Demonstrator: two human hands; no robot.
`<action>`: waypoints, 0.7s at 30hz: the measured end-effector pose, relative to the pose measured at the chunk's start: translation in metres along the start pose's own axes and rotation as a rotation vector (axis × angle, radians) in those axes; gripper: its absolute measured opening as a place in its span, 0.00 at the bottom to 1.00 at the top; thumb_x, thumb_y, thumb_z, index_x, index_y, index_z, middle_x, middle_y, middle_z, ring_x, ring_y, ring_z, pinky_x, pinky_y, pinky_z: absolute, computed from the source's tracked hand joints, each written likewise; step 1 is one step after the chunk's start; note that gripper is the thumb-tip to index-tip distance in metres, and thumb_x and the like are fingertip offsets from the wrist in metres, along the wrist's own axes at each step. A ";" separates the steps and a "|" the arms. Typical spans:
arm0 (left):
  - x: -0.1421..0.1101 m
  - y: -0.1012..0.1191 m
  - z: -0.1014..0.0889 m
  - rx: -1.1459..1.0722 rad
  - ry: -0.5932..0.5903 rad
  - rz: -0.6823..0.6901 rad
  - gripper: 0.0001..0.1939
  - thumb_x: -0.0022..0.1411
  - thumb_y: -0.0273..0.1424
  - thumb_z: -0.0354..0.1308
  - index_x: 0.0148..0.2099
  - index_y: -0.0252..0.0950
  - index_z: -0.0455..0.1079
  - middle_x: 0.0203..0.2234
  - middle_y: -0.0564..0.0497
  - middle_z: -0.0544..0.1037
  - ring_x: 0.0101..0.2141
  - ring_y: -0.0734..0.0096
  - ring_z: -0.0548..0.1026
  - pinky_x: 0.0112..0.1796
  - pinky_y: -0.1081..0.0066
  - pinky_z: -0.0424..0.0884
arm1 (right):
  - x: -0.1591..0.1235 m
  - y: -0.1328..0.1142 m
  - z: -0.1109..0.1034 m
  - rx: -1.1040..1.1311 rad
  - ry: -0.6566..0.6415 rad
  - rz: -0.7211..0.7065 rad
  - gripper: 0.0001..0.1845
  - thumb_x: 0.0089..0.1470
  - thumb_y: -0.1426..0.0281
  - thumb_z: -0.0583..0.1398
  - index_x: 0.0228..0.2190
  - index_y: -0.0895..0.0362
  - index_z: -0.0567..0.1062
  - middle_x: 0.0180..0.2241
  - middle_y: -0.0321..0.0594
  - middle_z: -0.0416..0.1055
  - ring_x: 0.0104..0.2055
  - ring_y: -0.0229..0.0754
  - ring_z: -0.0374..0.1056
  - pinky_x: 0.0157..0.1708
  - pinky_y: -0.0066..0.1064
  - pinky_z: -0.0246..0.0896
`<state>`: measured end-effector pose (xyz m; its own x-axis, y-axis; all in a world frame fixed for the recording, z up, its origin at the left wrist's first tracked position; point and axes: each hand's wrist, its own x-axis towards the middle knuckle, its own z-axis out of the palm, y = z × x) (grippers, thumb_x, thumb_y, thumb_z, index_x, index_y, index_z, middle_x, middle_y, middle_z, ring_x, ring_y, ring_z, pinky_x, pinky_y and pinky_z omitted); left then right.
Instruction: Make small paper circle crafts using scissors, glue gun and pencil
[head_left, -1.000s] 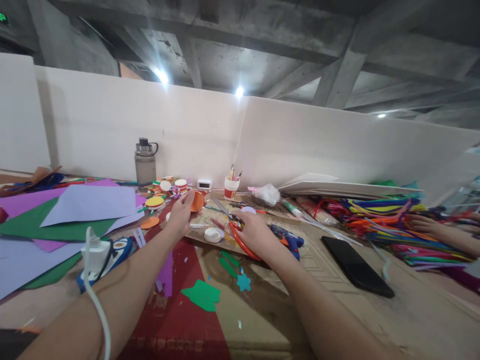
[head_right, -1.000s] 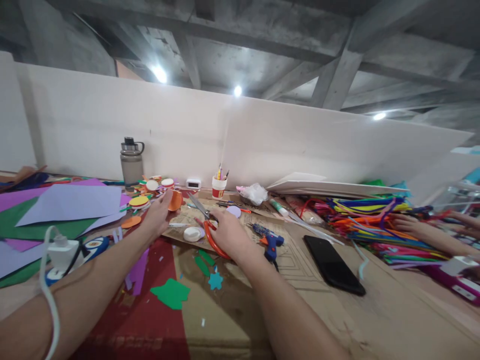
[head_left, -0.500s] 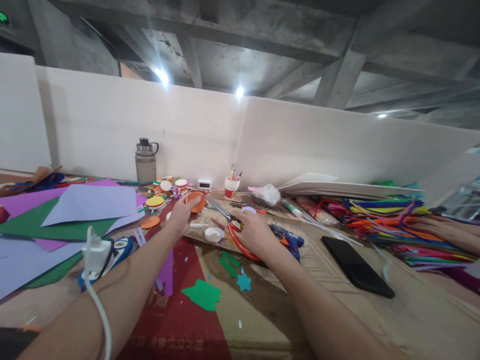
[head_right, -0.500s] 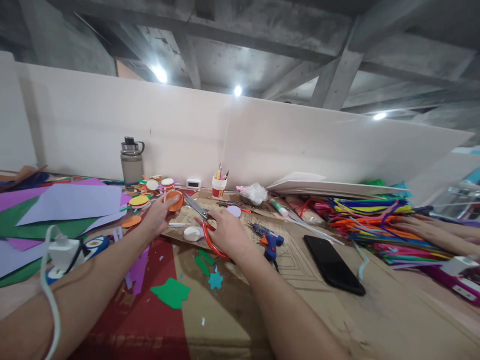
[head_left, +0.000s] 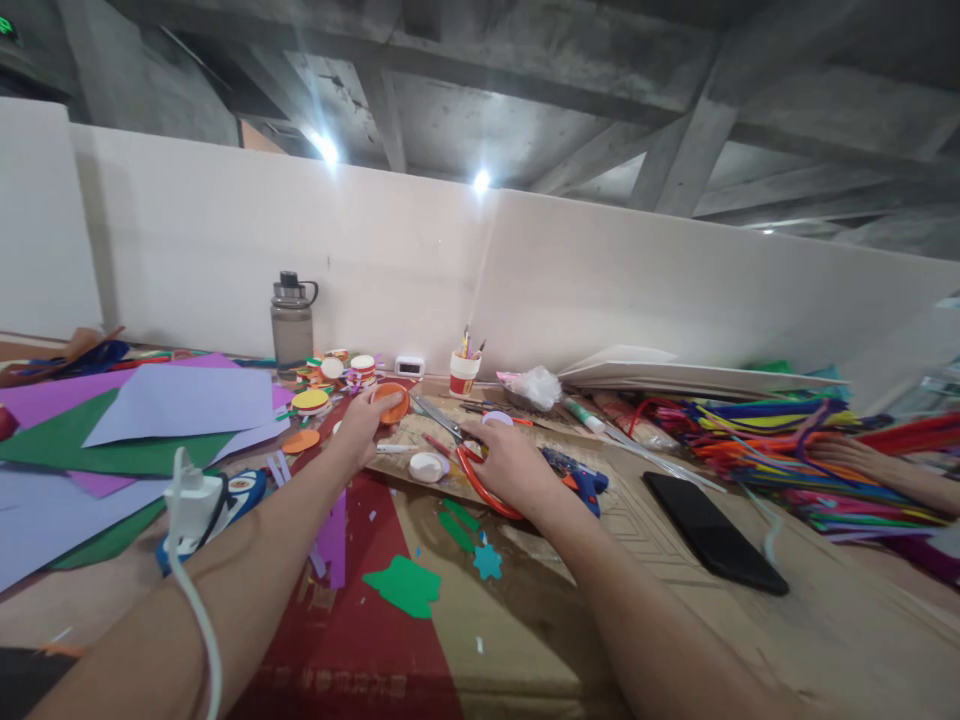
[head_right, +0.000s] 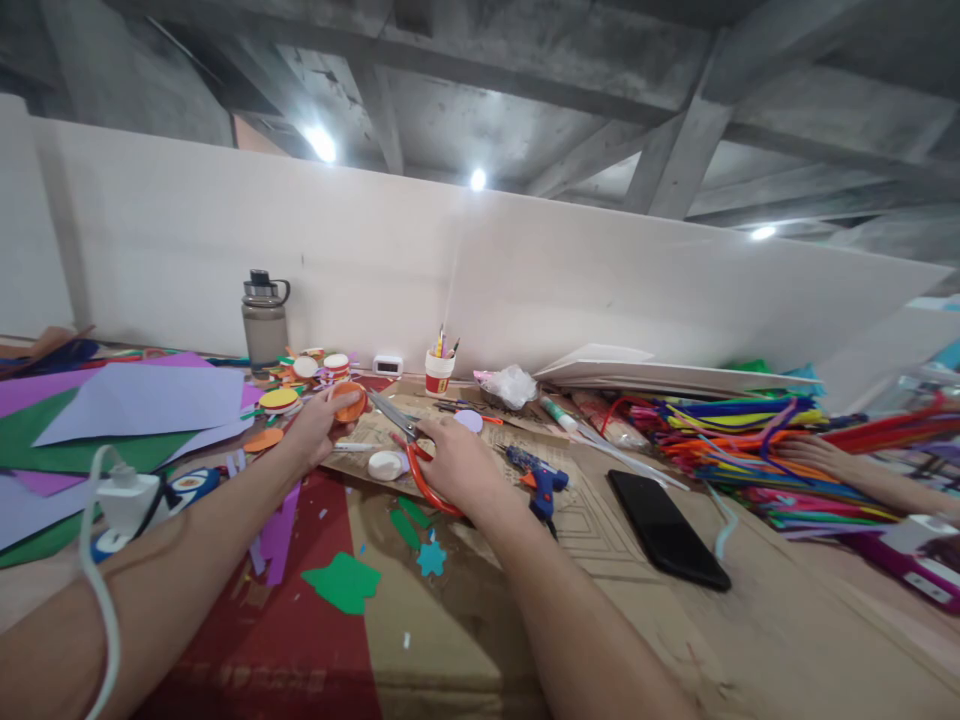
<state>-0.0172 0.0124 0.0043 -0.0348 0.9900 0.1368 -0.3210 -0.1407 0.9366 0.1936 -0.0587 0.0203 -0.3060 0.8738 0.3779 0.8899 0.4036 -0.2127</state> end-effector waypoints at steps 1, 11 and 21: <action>0.001 0.000 0.000 -0.009 0.000 -0.009 0.13 0.47 0.31 0.66 0.34 0.34 0.68 0.23 0.53 0.73 0.19 0.80 0.68 0.15 0.83 0.61 | 0.000 0.000 0.000 0.002 -0.002 0.002 0.19 0.60 0.58 0.53 0.46 0.54 0.75 0.42 0.46 0.74 0.44 0.45 0.69 0.43 0.31 0.59; 0.000 0.005 0.000 -0.137 -0.051 -0.120 0.08 0.49 0.26 0.62 0.29 0.32 0.65 0.17 0.57 0.68 0.12 0.86 0.60 0.12 0.84 0.53 | -0.001 0.000 0.000 0.029 -0.029 -0.012 0.19 0.58 0.65 0.55 0.51 0.51 0.74 0.45 0.44 0.75 0.47 0.45 0.70 0.46 0.32 0.60; 0.002 0.004 -0.003 -0.180 -0.093 -0.176 0.05 0.54 0.26 0.58 0.29 0.33 0.63 0.14 0.58 0.65 0.10 0.84 0.59 0.11 0.84 0.51 | 0.000 0.001 0.001 0.103 -0.029 -0.056 0.20 0.57 0.65 0.55 0.50 0.55 0.74 0.47 0.45 0.76 0.49 0.46 0.70 0.49 0.33 0.62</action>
<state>-0.0210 0.0139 0.0076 0.1206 0.9926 0.0140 -0.4782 0.0457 0.8771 0.1940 -0.0581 0.0193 -0.3655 0.8559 0.3659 0.8320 0.4767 -0.2838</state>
